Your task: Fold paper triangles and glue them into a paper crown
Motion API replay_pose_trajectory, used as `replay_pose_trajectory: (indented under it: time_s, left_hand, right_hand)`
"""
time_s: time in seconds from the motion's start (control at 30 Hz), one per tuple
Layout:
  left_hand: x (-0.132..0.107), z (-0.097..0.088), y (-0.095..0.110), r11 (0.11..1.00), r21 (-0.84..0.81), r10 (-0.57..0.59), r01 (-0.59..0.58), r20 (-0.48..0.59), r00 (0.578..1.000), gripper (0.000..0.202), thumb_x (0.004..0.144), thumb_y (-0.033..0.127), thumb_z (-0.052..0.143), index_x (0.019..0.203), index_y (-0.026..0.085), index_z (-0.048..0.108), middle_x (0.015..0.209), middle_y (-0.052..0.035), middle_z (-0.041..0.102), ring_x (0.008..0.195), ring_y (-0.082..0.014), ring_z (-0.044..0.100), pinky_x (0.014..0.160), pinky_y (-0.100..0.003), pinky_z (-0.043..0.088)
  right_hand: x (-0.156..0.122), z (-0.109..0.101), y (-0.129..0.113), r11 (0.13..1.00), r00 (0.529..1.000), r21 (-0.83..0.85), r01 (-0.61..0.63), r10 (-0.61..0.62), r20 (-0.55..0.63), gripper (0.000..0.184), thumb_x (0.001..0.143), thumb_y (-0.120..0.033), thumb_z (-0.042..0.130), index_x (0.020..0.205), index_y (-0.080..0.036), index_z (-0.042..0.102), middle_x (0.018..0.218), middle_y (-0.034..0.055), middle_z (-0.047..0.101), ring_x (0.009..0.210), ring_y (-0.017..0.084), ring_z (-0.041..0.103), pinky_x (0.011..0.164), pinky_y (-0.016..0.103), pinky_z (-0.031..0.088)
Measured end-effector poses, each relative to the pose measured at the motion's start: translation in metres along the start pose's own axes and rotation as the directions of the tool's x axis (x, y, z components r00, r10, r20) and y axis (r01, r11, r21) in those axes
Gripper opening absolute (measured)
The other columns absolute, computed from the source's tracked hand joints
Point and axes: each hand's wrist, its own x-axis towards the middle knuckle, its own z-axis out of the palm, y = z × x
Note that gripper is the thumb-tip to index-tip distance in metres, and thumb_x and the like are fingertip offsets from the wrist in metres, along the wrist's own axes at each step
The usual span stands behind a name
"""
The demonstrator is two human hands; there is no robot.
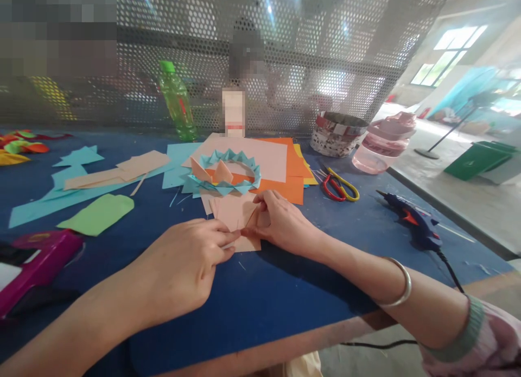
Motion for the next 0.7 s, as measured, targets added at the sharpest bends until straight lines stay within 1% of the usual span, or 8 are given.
replay_pose_trajectory:
  time_s: [0.07, 0.2, 0.3, 0.4, 0.47, 0.57, 0.63, 0.7]
  left_hand:
    - [0.0, -0.001, -0.001, 1.0, -0.005, 0.009, -0.009, -0.01, 1.0, 0.046, 0.077, 0.004, 0.041, 0.099, 0.022, 0.077, 0.116, -0.0028, 0.072, 0.103, -0.0261, 0.067, 0.091, -0.046, 0.056]
    - [0.001, 0.002, -0.002, 0.998, -0.058, -0.006, 0.001, -0.081, 0.997, 0.044, 0.078, 0.005, 0.04, 0.094, 0.022, 0.078, 0.11, -0.0033, 0.075, 0.1, -0.0244, 0.068, 0.09, -0.043, 0.056]
    - [0.004, 0.008, -0.005, 0.986, -0.147, -0.1, 0.075, -0.167, 0.981, 0.039, 0.083, 0.007, 0.041, 0.09, 0.021, 0.077, 0.105, -0.003, 0.076, 0.102, -0.0218, 0.067, 0.092, -0.038, 0.054]
    - [0.008, 0.014, -0.009, 0.955, -0.214, -0.255, 0.205, -0.242, 0.936, 0.031, 0.089, 0.015, 0.043, 0.097, 0.019, 0.073, 0.106, -0.005, 0.075, 0.102, -0.0216, 0.067, 0.093, -0.035, 0.052]
    - [0.011, 0.016, -0.011, 0.915, -0.272, -0.364, 0.298, -0.238, 0.901, 0.026, 0.091, 0.024, 0.047, 0.1, 0.018, 0.07, 0.104, -0.0053, 0.075, 0.094, -0.0215, 0.069, 0.086, -0.033, 0.053]
    - [0.015, 0.015, -0.011, 0.843, -0.365, -0.477, 0.396, -0.163, 0.864, 0.026, 0.091, 0.038, 0.051, 0.103, 0.02, 0.067, 0.094, -0.0031, 0.075, 0.077, -0.0188, 0.069, 0.069, -0.028, 0.053]
    - [0.017, 0.014, -0.009, 0.823, -0.4, -0.49, 0.403, -0.14, 0.861, 0.027, 0.09, 0.042, 0.052, 0.103, 0.021, 0.064, 0.088, -0.0015, 0.073, 0.071, -0.0168, 0.067, 0.065, -0.026, 0.051]
    - [0.018, 0.013, -0.005, 0.831, -0.401, -0.472, 0.385, -0.141, 0.87, 0.025, 0.089, 0.042, 0.055, 0.101, 0.022, 0.063, 0.085, -0.0008, 0.071, 0.069, -0.0159, 0.065, 0.065, -0.026, 0.051]
  right_hand:
    - [0.001, 0.0, 0.002, 1.0, 1.0, -0.021, 0.007, -0.006, 0.01, 0.055, 0.074, -0.047, 0.075, 0.113, -0.015, 0.052, 0.112, 0.0126, 0.059, 0.103, 0.025, 0.059, 0.088, 0.038, 0.044]
    - [0.003, 0.0, 0.006, 0.999, 0.999, -0.042, 0.028, -0.026, 0.026, 0.048, 0.077, -0.052, 0.071, 0.106, -0.016, 0.056, 0.108, 0.0108, 0.058, 0.097, 0.023, 0.059, 0.084, 0.037, 0.046]
    - [0.002, 0.001, 0.008, 0.999, 0.999, -0.032, 0.034, -0.033, 0.011, 0.046, 0.077, -0.052, 0.071, 0.102, -0.017, 0.054, 0.104, 0.0091, 0.058, 0.093, 0.022, 0.059, 0.08, 0.035, 0.046]
    - [0.001, 0.003, 0.007, 0.999, 0.999, -0.012, 0.044, -0.045, -0.016, 0.046, 0.075, -0.049, 0.073, 0.101, -0.018, 0.051, 0.103, 0.0083, 0.059, 0.093, 0.021, 0.059, 0.079, 0.034, 0.045]
    - [0.0, 0.005, 0.006, 0.999, 0.998, 0.018, 0.043, -0.042, -0.045, 0.049, 0.072, -0.044, 0.076, 0.103, -0.018, 0.049, 0.102, 0.0076, 0.061, 0.09, 0.02, 0.06, 0.077, 0.032, 0.045]
    - [-0.001, 0.005, 0.002, 0.996, 1.0, 0.086, 0.014, -0.012, -0.028, 0.05, 0.072, -0.035, 0.077, 0.108, -0.02, 0.046, 0.085, 0.0014, 0.064, 0.074, 0.016, 0.06, 0.065, 0.027, 0.042]
    - [-0.002, 0.005, 0.001, 0.991, 1.0, 0.133, 0.024, -0.024, -0.002, 0.047, 0.074, -0.027, 0.073, 0.111, -0.021, 0.045, 0.073, -0.0038, 0.062, 0.064, 0.014, 0.058, 0.06, 0.025, 0.04]
    - [-0.003, 0.005, 0.0, 0.984, 0.998, 0.168, 0.061, -0.062, 0.0, 0.046, 0.075, -0.021, 0.069, 0.114, -0.022, 0.044, 0.068, -0.0061, 0.061, 0.061, 0.013, 0.058, 0.059, 0.024, 0.039]
